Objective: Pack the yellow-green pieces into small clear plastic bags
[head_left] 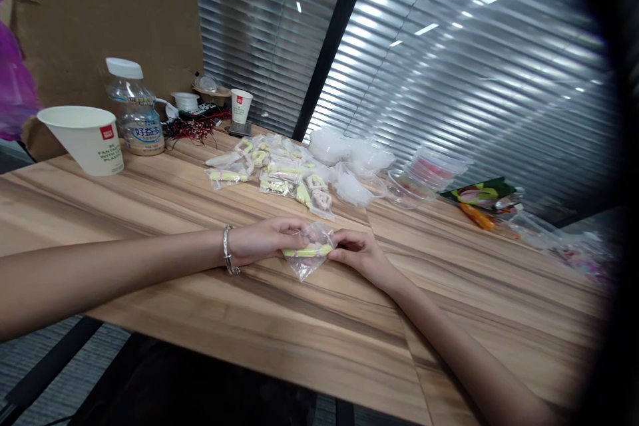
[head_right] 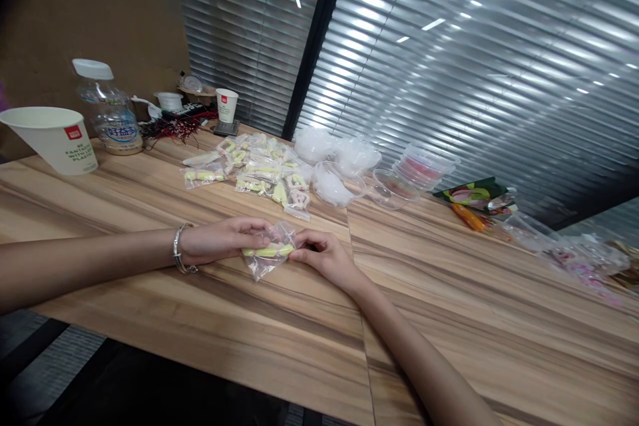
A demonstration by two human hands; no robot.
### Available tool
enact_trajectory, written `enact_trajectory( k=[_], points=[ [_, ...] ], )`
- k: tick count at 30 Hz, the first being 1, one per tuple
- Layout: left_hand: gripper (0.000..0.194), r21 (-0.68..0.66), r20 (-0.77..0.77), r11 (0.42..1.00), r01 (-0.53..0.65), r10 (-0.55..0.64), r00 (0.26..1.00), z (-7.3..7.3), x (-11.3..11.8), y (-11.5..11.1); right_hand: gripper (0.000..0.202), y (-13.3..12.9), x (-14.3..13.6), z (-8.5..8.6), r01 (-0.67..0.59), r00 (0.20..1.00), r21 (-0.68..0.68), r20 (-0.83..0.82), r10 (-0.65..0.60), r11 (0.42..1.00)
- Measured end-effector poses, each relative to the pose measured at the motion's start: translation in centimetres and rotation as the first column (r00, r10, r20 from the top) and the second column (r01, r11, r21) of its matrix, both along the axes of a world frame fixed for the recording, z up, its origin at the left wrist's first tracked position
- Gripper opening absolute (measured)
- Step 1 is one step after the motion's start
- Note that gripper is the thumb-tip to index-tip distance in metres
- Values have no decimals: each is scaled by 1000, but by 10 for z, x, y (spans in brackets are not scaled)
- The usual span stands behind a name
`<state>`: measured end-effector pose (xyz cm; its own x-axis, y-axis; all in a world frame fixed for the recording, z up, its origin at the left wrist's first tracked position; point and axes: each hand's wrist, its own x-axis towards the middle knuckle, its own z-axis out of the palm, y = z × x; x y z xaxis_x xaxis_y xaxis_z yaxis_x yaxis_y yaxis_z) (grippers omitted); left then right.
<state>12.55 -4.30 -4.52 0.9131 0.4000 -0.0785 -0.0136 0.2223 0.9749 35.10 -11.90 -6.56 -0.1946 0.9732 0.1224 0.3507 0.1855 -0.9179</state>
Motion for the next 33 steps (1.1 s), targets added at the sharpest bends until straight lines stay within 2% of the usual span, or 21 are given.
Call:
enact_trajectory(
  k=[4, 9, 13, 18, 22, 27, 33],
  points=[
    [30, -3, -5, 1000, -8, 8, 1000, -1, 0, 0, 17, -1, -2, 2, 19, 1000, -2, 9, -19, 1000],
    [34, -159, 65, 987, -26, 36, 997, -6, 1, 3, 22, -2, -4, 0, -35, 994, -44, -105, 30, 998],
    [33, -217, 86, 976, -29, 48, 995, -5, 1, 3, 37, -2, -4, 1, -55, 996, -57, -78, 51, 997],
    [31, -158, 105, 987, 8, 9, 994, -5, 1, 3, 34, -2, -3, 5, -118, 993, -58, -11, 118, 991],
    [32, -87, 76, 996, 21, -14, 997, -6, 1, 3, 25, -2, -4, 4, -59, 997, 9, 45, 59, 998],
    [30, 4, 30, 1000, 12, -12, 999, -4, 2, 2, 18, -2, -4, 5, -51, 995, -7, 88, 52, 999],
    [28, 5, 32, 999, 46, -46, 998, -4, 1, 2, 16, -1, 0, 4, -60, 995, -9, 83, 61, 998]
  ],
)
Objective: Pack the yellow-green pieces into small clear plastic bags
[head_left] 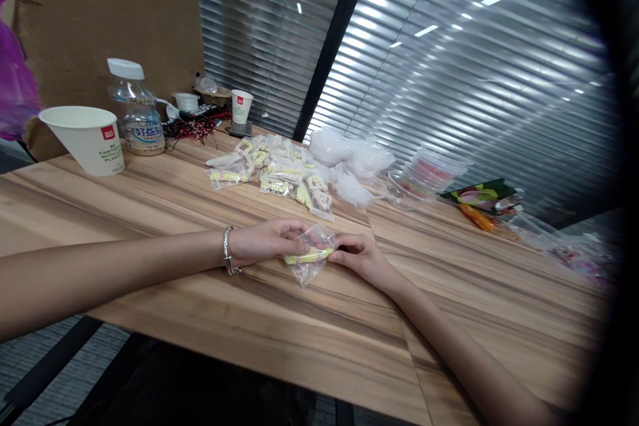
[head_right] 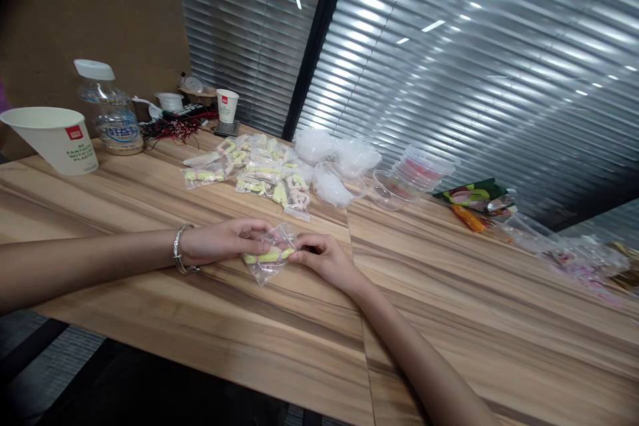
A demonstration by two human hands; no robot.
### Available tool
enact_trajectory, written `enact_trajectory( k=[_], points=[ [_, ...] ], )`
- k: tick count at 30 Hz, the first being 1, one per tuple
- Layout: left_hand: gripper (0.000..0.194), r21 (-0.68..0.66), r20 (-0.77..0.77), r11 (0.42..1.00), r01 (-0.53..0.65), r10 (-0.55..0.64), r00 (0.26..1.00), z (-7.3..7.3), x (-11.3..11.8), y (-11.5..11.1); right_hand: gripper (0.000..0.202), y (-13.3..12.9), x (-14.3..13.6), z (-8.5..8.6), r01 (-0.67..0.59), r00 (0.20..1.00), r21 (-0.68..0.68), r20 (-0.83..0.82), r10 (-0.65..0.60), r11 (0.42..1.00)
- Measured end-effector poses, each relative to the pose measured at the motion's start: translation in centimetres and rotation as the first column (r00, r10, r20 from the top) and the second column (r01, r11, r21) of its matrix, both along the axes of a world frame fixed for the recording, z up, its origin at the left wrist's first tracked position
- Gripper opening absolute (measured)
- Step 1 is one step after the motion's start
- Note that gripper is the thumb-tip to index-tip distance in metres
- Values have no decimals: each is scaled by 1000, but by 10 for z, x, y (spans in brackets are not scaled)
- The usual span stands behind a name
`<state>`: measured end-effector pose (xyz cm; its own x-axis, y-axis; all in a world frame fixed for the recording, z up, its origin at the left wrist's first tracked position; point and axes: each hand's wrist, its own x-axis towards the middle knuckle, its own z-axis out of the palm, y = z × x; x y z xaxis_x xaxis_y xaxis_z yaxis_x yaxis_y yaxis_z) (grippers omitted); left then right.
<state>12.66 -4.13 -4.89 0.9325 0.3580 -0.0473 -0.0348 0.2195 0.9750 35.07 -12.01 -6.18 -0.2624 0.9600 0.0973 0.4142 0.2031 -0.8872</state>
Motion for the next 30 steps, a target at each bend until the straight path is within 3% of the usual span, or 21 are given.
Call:
enact_trajectory(
  k=[5, 9, 16, 23, 30],
  points=[
    [32, -18, 16, 1000, -21, 21, 1000, -1, 0, 1, 18, 0, -1, -3, 15, 1000, 37, -4, -15, 999],
    [36, -93, -13, 995, -45, 44, 999, 1, 0, 0, 20, 0, -6, -3, 20, 996, -7, -83, -20, 1000],
    [29, -170, 106, 985, 23, -5, 994, 0, -1, 3, 34, -1, -6, 0, 1, 996, -47, -84, -5, 999],
    [31, -127, 1, 991, -36, 36, 999, 2, 0, 2, 24, 0, -2, -2, 51, 997, -17, -57, -52, 999],
    [29, -159, -25, 984, -74, 71, 997, 4, 0, 0, 19, 0, -4, -3, 68, 980, -73, -184, -81, 995]
  ],
)
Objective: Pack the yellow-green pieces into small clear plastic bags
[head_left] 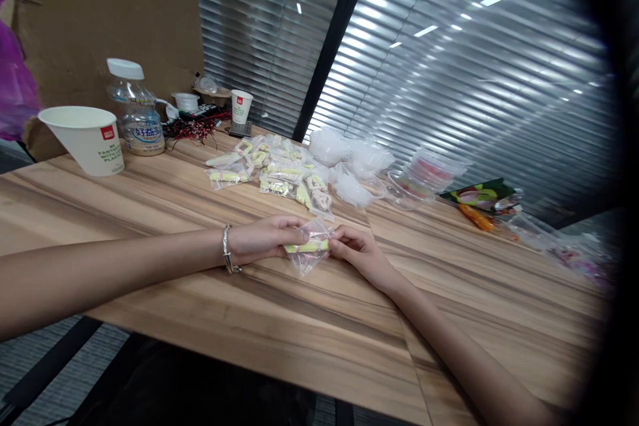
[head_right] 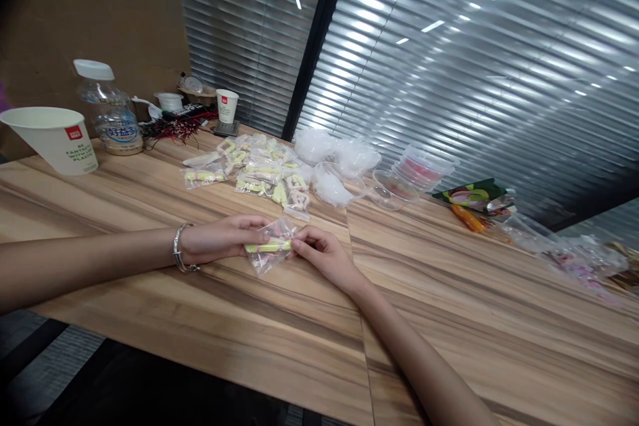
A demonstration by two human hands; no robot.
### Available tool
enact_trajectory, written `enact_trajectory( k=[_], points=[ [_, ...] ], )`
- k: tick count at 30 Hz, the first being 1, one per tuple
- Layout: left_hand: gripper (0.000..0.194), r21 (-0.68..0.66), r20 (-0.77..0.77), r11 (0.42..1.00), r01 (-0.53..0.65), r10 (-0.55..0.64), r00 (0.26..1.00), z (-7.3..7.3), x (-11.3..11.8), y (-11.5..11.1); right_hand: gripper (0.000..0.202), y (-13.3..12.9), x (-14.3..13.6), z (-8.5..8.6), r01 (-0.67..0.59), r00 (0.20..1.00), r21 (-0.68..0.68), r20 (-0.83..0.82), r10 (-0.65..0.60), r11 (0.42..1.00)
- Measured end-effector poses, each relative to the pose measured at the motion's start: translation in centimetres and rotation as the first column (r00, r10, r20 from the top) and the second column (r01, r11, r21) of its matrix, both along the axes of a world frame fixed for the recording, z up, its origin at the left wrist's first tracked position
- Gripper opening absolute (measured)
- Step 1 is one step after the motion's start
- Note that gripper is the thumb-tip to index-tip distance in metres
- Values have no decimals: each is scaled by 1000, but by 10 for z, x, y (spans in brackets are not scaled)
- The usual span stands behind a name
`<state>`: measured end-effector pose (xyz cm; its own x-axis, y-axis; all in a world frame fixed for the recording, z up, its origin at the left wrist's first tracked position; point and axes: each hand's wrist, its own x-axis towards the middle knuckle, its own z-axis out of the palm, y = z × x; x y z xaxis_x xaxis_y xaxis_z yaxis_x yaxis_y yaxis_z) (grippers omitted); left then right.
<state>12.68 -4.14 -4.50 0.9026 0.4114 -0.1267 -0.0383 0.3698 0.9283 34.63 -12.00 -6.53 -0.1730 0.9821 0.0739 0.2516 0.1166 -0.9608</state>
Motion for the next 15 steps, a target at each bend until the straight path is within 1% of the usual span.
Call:
enact_trajectory(
  k=[3, 7, 15],
  points=[
    [28, -35, 20, 999, -7, 8, 1000, 0, 0, 0, 17, 0, 0, -1, -5, 998, -13, -56, 4, 1000],
    [30, -57, 41, 998, -4, 7, 999, -1, 0, 0, 17, 0, -1, -1, 11, 992, -25, -128, -14, 1000],
    [31, -66, 60, 998, -1, 5, 998, -4, 0, 2, 16, -3, -1, 1, 63, 997, 7, -53, -62, 998]
  ],
)
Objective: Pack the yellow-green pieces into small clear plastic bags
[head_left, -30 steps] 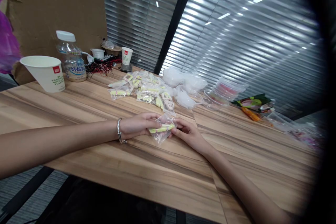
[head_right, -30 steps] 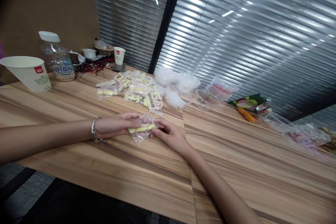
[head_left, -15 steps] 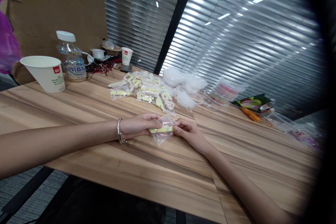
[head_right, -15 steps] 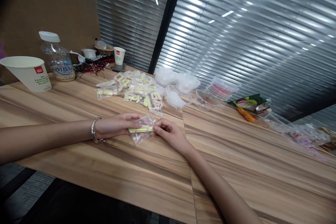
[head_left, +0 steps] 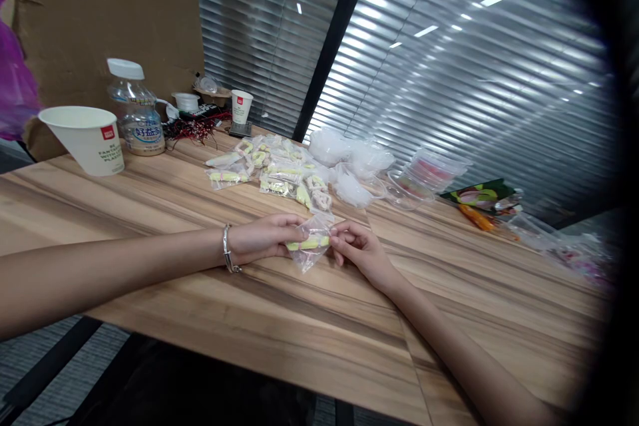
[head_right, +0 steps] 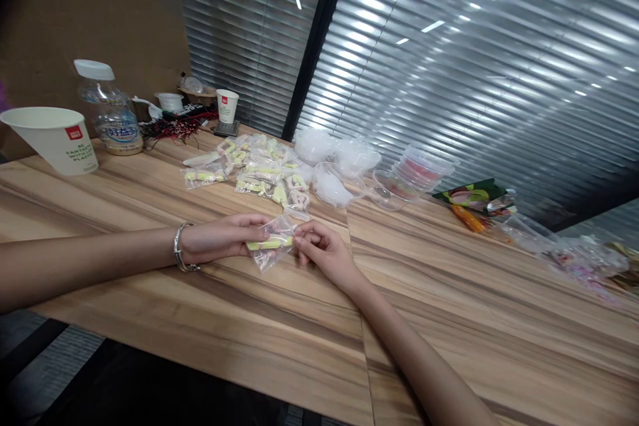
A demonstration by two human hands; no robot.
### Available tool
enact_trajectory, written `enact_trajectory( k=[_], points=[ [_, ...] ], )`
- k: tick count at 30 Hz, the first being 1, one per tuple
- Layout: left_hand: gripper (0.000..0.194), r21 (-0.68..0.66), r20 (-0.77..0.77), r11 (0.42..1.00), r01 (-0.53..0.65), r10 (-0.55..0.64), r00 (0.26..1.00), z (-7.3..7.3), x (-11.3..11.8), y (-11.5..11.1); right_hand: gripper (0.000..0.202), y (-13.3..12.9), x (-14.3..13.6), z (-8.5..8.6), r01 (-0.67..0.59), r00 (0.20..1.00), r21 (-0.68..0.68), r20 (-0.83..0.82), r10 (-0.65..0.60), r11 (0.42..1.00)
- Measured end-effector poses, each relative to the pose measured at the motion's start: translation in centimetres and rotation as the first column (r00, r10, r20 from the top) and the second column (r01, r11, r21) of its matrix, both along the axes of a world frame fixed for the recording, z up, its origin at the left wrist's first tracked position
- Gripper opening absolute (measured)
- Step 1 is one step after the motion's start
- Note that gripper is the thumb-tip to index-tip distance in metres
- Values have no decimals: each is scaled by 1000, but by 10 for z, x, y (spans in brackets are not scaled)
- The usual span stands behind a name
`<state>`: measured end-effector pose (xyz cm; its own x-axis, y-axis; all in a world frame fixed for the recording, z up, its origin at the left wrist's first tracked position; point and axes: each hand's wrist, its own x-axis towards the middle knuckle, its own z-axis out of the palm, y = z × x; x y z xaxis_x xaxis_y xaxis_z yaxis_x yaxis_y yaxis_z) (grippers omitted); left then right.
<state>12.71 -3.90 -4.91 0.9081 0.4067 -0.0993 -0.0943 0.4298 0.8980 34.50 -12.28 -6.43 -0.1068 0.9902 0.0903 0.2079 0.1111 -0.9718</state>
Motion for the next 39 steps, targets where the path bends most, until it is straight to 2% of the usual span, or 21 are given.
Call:
enact_trajectory(
  k=[8, 16, 25, 33, 39],
  points=[
    [30, -20, -4, 1000, -16, 16, 1000, 0, -1, -1, 13, 2, 1, -1, 2, 998, 37, -69, 1, 999],
    [23, -44, 46, 999, -2, 4, 999, -1, -1, 1, 11, 1, 4, -5, 69, 995, 79, -77, -63, 995],
    [29, -31, 45, 999, 10, -9, 999, 1, -3, 0, 8, 4, 4, -3, 118, 989, 163, -110, -101, 979],
    [25, -71, 35, 997, 18, -15, 999, 1, -4, 0, 14, 4, 8, -6, 143, 986, 185, -114, -123, 972],
    [27, -83, 32, 996, 16, -13, 999, 2, -4, 0, 22, 7, 12, -13, 229, 973, 214, -78, -217, 950]
  ],
)
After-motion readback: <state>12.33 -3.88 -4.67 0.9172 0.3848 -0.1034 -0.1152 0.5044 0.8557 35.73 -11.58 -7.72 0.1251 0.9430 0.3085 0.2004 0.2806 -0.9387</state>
